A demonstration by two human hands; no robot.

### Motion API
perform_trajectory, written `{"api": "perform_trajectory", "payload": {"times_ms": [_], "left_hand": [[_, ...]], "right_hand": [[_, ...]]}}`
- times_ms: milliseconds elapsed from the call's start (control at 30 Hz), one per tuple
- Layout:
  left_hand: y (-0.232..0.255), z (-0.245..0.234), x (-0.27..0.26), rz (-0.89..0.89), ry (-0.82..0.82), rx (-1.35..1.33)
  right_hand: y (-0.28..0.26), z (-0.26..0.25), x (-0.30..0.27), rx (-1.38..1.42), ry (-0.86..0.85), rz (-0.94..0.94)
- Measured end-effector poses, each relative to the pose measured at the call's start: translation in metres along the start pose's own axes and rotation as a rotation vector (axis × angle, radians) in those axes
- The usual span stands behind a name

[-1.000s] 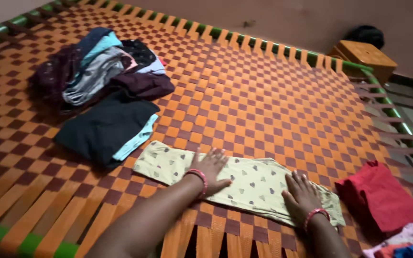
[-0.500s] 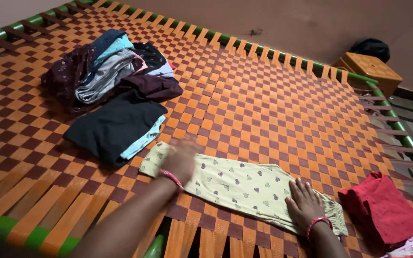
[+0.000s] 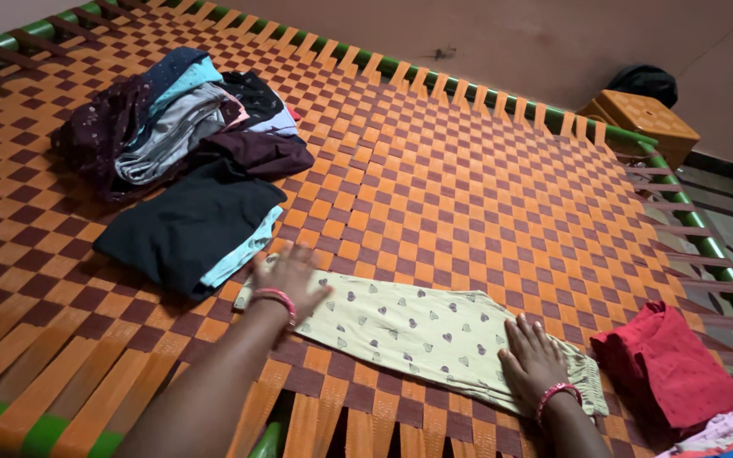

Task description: The person folds a red t-shirt and a pair of light-colored patterned pants on a woven cot. The person smooths and folds each item by hand, then places the folded items into a growing stack on the cot.

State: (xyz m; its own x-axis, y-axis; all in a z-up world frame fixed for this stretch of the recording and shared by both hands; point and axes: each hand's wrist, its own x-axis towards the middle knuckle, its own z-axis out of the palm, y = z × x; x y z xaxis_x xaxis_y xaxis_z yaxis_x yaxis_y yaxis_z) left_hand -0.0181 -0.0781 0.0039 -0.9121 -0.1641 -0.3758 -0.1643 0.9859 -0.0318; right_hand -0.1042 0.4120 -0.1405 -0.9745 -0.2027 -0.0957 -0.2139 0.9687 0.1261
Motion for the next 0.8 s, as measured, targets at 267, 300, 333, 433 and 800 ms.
{"api": "perform_trajectory", "payload": {"times_ms": [267, 300, 333, 433, 800], "left_hand": [[-0.008, 0.026, 0.027, -0.088, 0.193, 0.000], [0.000, 0.022, 0.026, -0.071, 0.219, 0.034], [0.010, 0.017, 0.024, 0.004, 0.265, 0.034], [0.048, 0.013, 0.018, 0.221, 0.327, 0.009], [0.234, 0.025, 0.034, 0.709, 0.178, -0.083]], "right_hand": [[-0.013, -0.019, -0.012, 0.042, 0.015, -0.013], [-0.016, -0.023, -0.015, 0.053, 0.013, -0.013], [-0.019, -0.028, -0.018, 0.063, 0.012, -0.012], [-0.027, -0.041, -0.020, 0.049, -0.048, 0.015], [-0.022, -0.034, -0.019, 0.069, -0.009, -0.018]]}}
